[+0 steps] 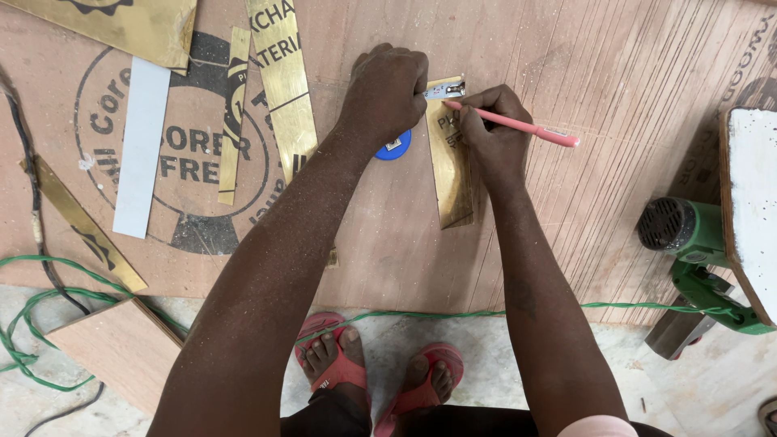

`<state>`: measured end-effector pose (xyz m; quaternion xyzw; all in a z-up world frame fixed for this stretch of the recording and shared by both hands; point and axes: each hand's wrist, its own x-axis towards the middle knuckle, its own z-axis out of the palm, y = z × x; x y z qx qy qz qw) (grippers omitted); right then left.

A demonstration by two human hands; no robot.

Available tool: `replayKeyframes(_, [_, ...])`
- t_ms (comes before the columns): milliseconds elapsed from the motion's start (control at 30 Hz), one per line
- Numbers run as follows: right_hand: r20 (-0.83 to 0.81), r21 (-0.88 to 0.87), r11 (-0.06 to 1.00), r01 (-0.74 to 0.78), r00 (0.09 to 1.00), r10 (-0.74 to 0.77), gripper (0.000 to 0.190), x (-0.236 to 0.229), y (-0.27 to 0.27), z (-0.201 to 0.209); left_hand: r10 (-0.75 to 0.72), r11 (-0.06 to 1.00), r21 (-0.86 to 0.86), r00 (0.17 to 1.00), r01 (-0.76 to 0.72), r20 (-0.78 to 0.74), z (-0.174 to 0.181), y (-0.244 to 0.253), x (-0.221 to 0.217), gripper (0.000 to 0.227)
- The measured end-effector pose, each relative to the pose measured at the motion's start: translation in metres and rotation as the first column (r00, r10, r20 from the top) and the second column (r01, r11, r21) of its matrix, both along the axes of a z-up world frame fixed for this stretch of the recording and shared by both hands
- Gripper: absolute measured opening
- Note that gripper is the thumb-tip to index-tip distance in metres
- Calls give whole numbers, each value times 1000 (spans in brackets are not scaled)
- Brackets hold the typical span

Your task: The person marks a line on a wooden plank using a ruler and a pink pencil. They then use a green circular saw to cut the plank along the marked line. After the cut, the person measures and marks another piece of wood with a tape measure and pencil.

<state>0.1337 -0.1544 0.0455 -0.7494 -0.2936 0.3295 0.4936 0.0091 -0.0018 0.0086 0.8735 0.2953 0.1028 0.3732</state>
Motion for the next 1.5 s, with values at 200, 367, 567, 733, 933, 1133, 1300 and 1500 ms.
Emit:
replayKeyframes(200, [-6, 0, 1000, 11, 1000, -11, 2, -1, -1, 0, -9, 1000, -26, 1000, 9, -7, 0, 0, -1, 19])
replayKeyframes(367, [12, 3, 1000, 0, 1000, 0, 2, 1, -2, -4, -3, 1000, -10, 1000, 3, 5, 1, 1, 0, 19])
replayKeyframes(567, [-357, 252, 960, 118, 934, -21, 3, 20, -13, -13, -12, 999, -49, 1000, 11, -22, 1, 1, -1, 19])
replayKeyframes(733, [-355, 164, 977, 135, 932, -70, 18, 26, -35, -4, -10, 1000, -17, 1000, 10, 11, 0, 1, -1, 18])
replayKeyframes(933, [636, -483, 734, -476, 385, 669, 47, 4, -93, 11, -17, 1000, -8, 998, 17, 63, -1, 2, -4, 18])
replayKeyframes(1133, [631, -530, 688, -495, 313, 710, 53, -23, -121, 24, -19, 1000, 4, 999, 19, 50, -6, 4, -4, 17])
replayKeyframes(1300, [626, -516, 718, -467, 367, 688, 52, -26, -119, 26, -30, 999, 42, 992, 26, 121, -3, 4, -5, 15])
replayKeyframes(1500, [653, -424, 838, -343, 525, 546, 53, -22, -92, 10, -171, 985, 15, 985, 170, 35, 15, 6, -19, 8])
